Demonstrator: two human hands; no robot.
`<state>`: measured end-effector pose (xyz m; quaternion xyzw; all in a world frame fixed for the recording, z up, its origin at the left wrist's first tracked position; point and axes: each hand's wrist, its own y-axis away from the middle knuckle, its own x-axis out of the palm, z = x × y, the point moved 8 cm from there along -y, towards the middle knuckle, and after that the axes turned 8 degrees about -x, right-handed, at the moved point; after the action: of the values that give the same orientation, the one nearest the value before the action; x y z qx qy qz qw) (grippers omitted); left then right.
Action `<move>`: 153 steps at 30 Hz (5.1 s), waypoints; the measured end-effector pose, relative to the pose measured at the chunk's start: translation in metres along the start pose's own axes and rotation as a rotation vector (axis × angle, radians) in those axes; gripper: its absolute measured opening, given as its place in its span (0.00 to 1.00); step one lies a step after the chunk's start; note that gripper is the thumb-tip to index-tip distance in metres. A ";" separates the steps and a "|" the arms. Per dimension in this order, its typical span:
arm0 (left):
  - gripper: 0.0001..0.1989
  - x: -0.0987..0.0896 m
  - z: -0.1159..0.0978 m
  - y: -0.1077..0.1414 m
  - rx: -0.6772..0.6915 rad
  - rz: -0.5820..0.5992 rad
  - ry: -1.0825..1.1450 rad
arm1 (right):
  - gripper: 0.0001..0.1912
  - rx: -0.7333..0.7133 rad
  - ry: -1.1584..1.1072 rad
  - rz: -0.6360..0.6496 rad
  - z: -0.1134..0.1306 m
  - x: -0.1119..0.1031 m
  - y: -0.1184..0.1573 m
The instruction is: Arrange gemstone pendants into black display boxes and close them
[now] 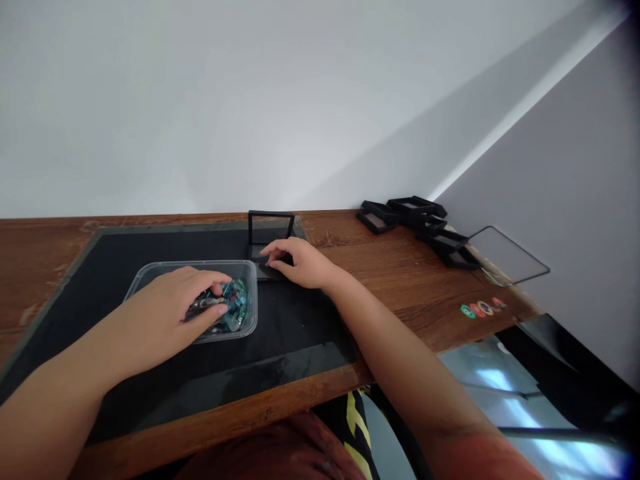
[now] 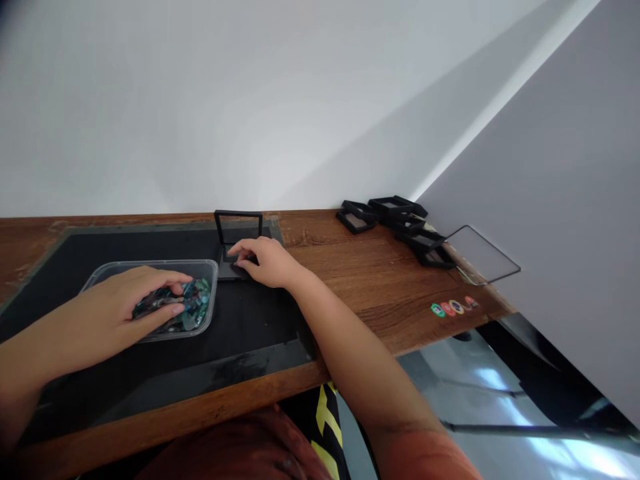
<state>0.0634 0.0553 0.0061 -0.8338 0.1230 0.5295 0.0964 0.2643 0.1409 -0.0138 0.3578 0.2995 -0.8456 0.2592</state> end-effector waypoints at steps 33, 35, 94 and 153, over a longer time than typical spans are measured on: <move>0.26 0.004 0.005 0.000 -0.029 0.026 -0.019 | 0.17 0.121 0.218 -0.080 0.007 0.005 -0.010; 0.26 0.004 0.005 -0.001 -0.027 0.023 -0.018 | 0.19 0.119 0.225 -0.087 0.006 0.007 -0.012; 0.26 0.003 0.005 -0.001 -0.023 0.027 0.021 | 0.14 0.268 0.114 -0.166 -0.018 -0.011 0.001; 0.15 -0.003 0.022 -0.002 -0.044 0.079 -0.102 | 0.12 0.251 0.146 -0.038 -0.001 0.009 -0.011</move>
<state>0.0442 0.0634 -0.0003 -0.8021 0.1394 0.5772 0.0632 0.2515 0.1472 -0.0177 0.4424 0.2163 -0.8527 0.1741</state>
